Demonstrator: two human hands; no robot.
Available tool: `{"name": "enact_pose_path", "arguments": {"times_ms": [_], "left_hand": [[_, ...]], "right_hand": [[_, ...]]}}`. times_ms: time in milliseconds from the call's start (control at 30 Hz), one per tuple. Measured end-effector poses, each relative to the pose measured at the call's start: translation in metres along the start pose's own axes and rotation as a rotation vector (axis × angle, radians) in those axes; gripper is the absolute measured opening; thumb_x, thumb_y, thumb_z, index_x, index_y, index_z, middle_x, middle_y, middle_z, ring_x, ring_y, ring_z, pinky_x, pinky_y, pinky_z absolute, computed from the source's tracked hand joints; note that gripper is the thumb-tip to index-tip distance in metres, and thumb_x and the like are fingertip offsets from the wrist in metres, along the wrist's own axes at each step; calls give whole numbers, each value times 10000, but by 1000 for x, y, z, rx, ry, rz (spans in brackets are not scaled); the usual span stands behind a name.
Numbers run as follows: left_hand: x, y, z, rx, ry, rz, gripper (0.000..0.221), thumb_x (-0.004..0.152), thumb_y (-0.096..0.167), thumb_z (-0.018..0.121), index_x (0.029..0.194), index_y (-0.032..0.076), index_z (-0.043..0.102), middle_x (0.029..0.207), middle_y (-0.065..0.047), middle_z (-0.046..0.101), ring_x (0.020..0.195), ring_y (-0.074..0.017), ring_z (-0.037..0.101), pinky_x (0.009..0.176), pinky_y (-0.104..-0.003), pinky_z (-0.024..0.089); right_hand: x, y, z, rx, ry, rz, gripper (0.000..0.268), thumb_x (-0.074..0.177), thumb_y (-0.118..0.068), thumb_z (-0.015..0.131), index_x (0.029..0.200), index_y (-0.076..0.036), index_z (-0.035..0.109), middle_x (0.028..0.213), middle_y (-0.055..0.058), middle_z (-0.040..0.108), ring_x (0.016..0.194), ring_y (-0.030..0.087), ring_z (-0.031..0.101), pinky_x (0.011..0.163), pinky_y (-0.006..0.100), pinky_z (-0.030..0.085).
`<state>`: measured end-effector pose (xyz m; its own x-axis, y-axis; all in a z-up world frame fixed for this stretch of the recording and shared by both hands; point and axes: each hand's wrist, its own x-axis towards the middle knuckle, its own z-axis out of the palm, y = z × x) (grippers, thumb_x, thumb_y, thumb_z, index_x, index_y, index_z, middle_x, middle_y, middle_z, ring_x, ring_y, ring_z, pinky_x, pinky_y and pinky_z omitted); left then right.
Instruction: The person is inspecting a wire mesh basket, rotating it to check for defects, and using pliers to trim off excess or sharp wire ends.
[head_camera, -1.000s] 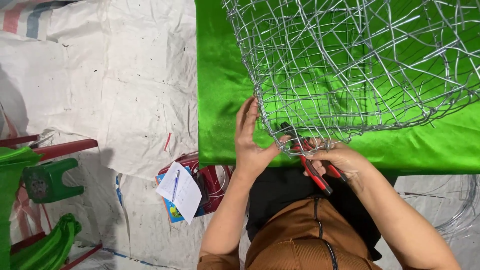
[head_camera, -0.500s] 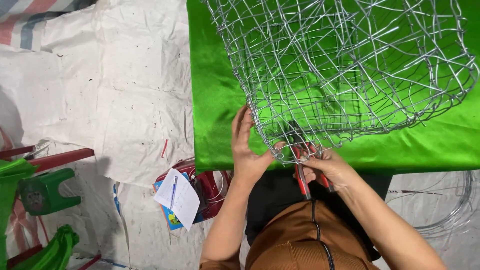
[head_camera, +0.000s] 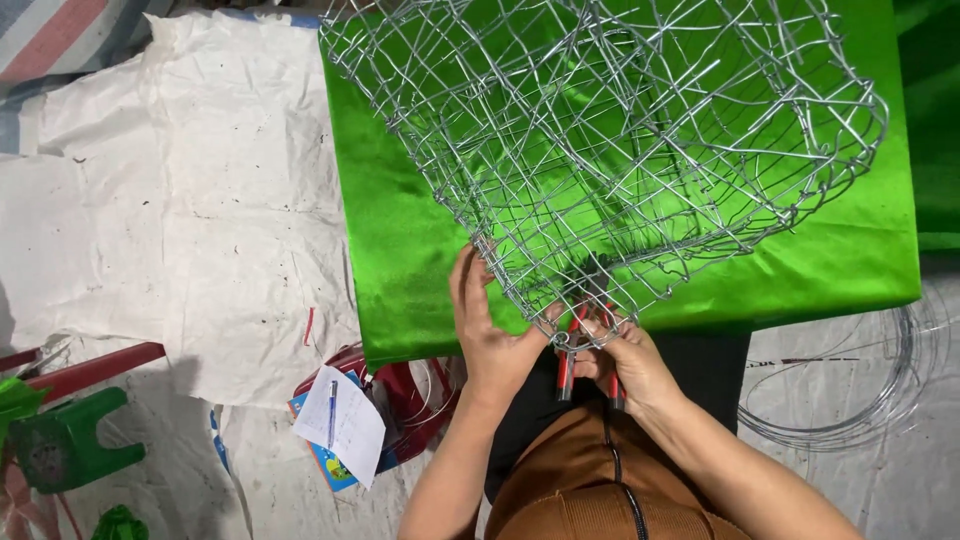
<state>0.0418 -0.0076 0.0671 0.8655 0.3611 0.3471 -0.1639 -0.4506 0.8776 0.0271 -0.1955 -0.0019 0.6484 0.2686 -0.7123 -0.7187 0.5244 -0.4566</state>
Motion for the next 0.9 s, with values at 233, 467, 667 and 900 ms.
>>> {"name": "enact_pose_path", "arguments": {"times_ms": [233,467,667,900], "left_hand": [[-2,1,1,2,0,21,1151,706,193,950,1613,164,243,1524,-292,357,1363,-429,461,1026,-580,520],[-2,0,0,-9,0,13,1146,701,168,954,1611,174,257,1519,-292,366,1343,-433,480,1006,-555,520],[-2,0,-2,-5,5,21,1134,697,142,950,1606,164,273,1506,-297,387,1335,-438,491,999,-560,521],[0,2,-4,-6,17,17,1077,723,149,936,1591,125,298,1508,-309,384,1321,-441,501,998,-552,521]], "right_hand": [[-8,0,2,-27,13,-13,200,893,-81,746,998,51,638,851,257,749,630,358,761,492,431,651],[-10,-13,3,-8,-48,100,154,884,-32,746,939,33,617,720,177,698,546,326,743,413,407,619],[11,4,-32,16,-56,107,180,896,-64,745,956,14,593,719,125,667,518,287,733,399,393,619],[-30,-24,-10,-194,-225,50,271,827,-46,783,980,51,582,685,134,596,408,287,690,314,404,584]]}}
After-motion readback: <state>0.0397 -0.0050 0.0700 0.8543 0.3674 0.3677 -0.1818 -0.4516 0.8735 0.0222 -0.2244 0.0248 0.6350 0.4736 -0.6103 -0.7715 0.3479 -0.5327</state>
